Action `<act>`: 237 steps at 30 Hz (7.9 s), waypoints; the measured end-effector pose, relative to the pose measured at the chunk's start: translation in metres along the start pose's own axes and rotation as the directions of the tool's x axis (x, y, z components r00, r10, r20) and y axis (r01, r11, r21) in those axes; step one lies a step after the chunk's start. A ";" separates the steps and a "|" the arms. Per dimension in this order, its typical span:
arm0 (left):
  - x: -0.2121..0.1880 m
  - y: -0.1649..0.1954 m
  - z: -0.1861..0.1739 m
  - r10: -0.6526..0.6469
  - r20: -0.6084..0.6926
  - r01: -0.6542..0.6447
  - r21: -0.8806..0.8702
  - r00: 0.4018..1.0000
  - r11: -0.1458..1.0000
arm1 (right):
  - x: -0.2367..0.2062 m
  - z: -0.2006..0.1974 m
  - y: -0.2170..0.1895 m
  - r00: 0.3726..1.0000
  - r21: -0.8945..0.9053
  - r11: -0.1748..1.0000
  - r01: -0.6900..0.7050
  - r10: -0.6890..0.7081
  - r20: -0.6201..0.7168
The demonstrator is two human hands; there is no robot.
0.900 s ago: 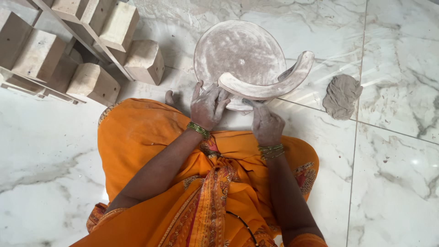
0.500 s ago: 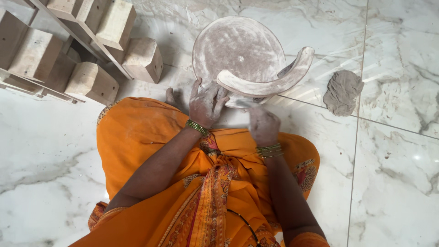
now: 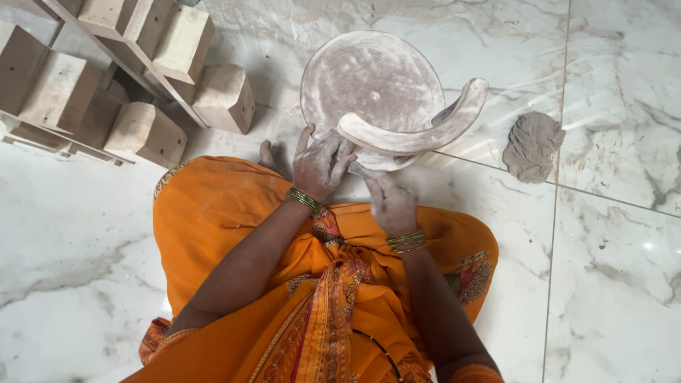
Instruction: The person sits on the floor with a plaster mold holding a clay form. They scrape the mold edge with a small scraper, spread and smooth wet clay slip over the mold surface by hand, rotate the mold, and repeatedly press and smooth the clay with their palms.
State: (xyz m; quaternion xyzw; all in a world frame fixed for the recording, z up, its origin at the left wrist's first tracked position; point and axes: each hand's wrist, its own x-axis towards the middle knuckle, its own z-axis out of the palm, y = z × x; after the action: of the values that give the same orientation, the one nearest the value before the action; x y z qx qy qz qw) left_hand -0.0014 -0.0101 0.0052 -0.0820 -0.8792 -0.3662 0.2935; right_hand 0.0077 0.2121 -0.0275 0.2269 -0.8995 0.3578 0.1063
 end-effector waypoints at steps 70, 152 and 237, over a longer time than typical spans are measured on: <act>0.001 0.001 -0.001 -0.071 0.066 0.072 -0.015 0.995 0.997 | 0.037 -0.009 -0.032 0.736 0.793 0.568 -0.221 0.630 -0.247; 0.071 -0.058 0.010 0.148 0.142 -0.154 0.030 0.979 0.988 | 0.126 -0.054 0.061 0.984 0.024 0.984 -0.178 0.178 0.020; 0.065 -0.052 0.031 -0.003 -0.028 0.004 0.052 1.000 0.999 | 0.060 -0.008 0.035 0.808 0.841 0.454 -0.294 0.588 -0.035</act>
State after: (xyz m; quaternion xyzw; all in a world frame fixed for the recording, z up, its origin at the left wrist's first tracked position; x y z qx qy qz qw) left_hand -0.0869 -0.0310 -0.0061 -0.0677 -0.8844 -0.3449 0.3072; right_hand -0.0616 0.2198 -0.0217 -0.0574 -0.6337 0.7705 0.0389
